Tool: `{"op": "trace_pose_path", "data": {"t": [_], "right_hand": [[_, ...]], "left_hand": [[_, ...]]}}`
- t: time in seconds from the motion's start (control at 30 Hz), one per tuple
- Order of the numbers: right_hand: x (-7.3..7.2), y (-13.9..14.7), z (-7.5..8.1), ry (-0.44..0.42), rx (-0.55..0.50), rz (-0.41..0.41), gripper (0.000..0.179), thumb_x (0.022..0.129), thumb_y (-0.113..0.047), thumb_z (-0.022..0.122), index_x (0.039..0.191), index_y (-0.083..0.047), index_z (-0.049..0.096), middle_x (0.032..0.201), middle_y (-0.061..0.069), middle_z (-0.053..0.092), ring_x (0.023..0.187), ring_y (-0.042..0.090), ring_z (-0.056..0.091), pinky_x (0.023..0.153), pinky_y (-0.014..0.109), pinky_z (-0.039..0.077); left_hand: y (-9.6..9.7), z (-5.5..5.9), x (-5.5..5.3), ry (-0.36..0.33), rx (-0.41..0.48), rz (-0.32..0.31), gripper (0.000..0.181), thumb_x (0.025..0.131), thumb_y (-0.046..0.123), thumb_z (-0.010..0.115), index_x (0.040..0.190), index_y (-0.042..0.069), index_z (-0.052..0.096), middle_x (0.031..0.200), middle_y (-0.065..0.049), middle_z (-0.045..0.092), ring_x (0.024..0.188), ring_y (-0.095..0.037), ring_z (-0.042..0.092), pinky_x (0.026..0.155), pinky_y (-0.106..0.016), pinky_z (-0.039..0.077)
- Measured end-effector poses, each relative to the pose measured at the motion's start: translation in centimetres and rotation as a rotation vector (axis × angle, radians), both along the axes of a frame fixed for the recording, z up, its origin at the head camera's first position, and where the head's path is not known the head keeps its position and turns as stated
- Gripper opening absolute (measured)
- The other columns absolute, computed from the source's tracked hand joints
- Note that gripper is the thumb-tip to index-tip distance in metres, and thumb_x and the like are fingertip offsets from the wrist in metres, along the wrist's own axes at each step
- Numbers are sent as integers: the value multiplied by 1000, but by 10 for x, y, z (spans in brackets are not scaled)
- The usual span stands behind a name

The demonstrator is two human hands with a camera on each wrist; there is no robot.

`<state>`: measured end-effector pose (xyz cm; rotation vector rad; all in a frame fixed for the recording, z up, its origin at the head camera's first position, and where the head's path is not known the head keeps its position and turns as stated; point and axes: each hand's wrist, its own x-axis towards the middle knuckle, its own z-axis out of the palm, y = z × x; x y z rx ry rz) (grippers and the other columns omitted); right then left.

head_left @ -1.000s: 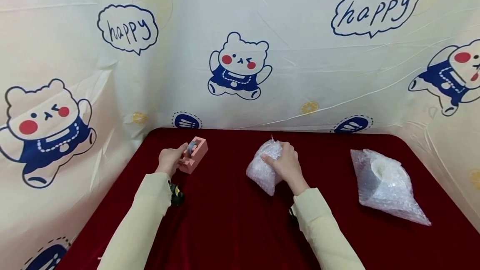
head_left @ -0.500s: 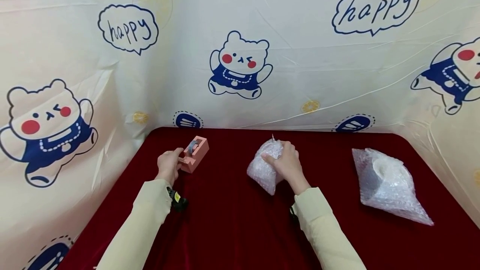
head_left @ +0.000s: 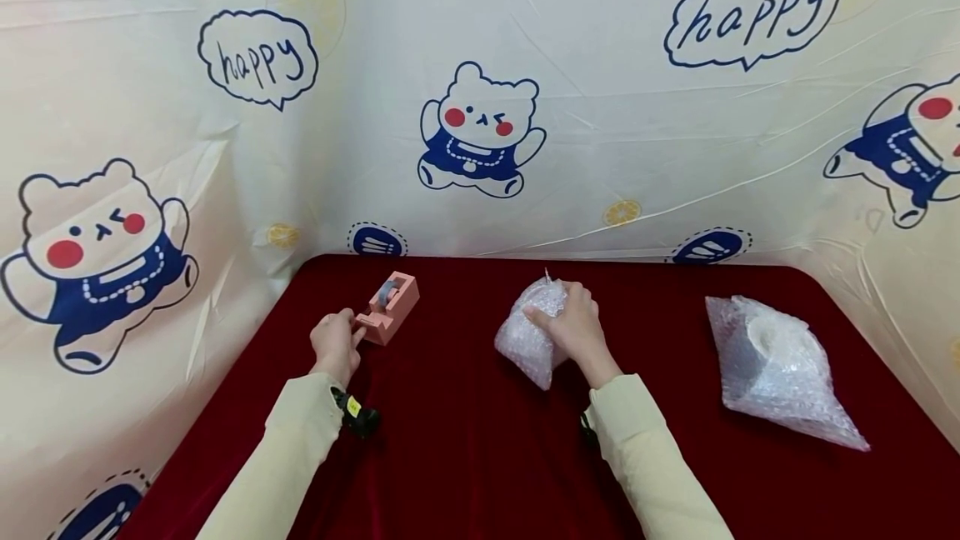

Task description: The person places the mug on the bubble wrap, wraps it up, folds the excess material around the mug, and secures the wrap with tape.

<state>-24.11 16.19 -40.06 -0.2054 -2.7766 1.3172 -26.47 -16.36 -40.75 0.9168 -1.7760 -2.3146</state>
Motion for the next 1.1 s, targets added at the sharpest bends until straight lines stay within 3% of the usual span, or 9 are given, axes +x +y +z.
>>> {"op": "trace_pose_path", "data": {"t": [0.1,0.17,0.23,0.37,0.53,0.77,0.97,1.03,1.1], "right_hand": [[0,0,0,1,-1,3,79,84,-40,70,140,0,32,139,22,38,130,39,33,105,53,37],[0,0,0,4,-1,4,78,84,-39,70,140,0,32,139,22,38,130,39,33,105,53,37],[0,0,0,6,-3,7,78,84,-39,70,140,0,33,139,22,38,130,39,33,105,53,37],[0,1,0,12,0,9,78,83,-39,70,139,1,33,138,22,38,129,39,33,105,53,37],[-1,3,0,13,11,8,78,84,-40,70,139,0,33,137,22,38,129,39,33,105,53,36],[-1,5,-1,2,9,7,79,84,-40,69,140,0,31,139,22,37,130,39,32,106,54,36],[0,3,-1,5,1,13,78,84,-40,69,140,0,31,139,22,37,130,39,32,105,53,36],[0,2,-1,6,0,14,78,84,-40,69,140,0,31,138,23,37,129,39,32,105,53,36],[1,1,-1,6,0,15,78,84,-40,69,140,0,31,138,23,37,129,39,32,105,54,36]], "left_hand": [[-1,0,2,30,68,-6,19,95,9,43,78,14,33,133,-7,38,127,-20,52,82,-15,49],[-2,-1,3,50,113,-5,17,94,5,42,80,12,34,138,-9,34,136,-23,41,101,-22,45],[-3,-1,3,63,135,5,17,93,3,42,80,10,34,130,-10,38,137,-25,40,107,-29,41],[-4,-4,2,46,77,18,27,93,5,47,71,14,34,102,-4,43,126,-24,51,102,-29,46],[-7,-7,5,40,-32,-15,39,93,6,54,63,18,32,86,-2,53,100,-15,62,96,-29,50],[-13,-10,10,31,-10,-91,41,91,3,60,66,16,31,69,7,57,77,-3,66,88,-22,54],[-10,-13,12,35,-45,-84,46,91,0,59,63,18,27,60,7,47,78,-6,64,99,-32,50],[-10,-15,11,34,-103,-79,46,91,1,59,63,17,27,59,7,41,78,-7,61,102,-35,47],[-10,-18,9,25,-199,-78,45,91,2,60,64,17,26,58,7,34,69,-6,54,95,-30,51]]}}
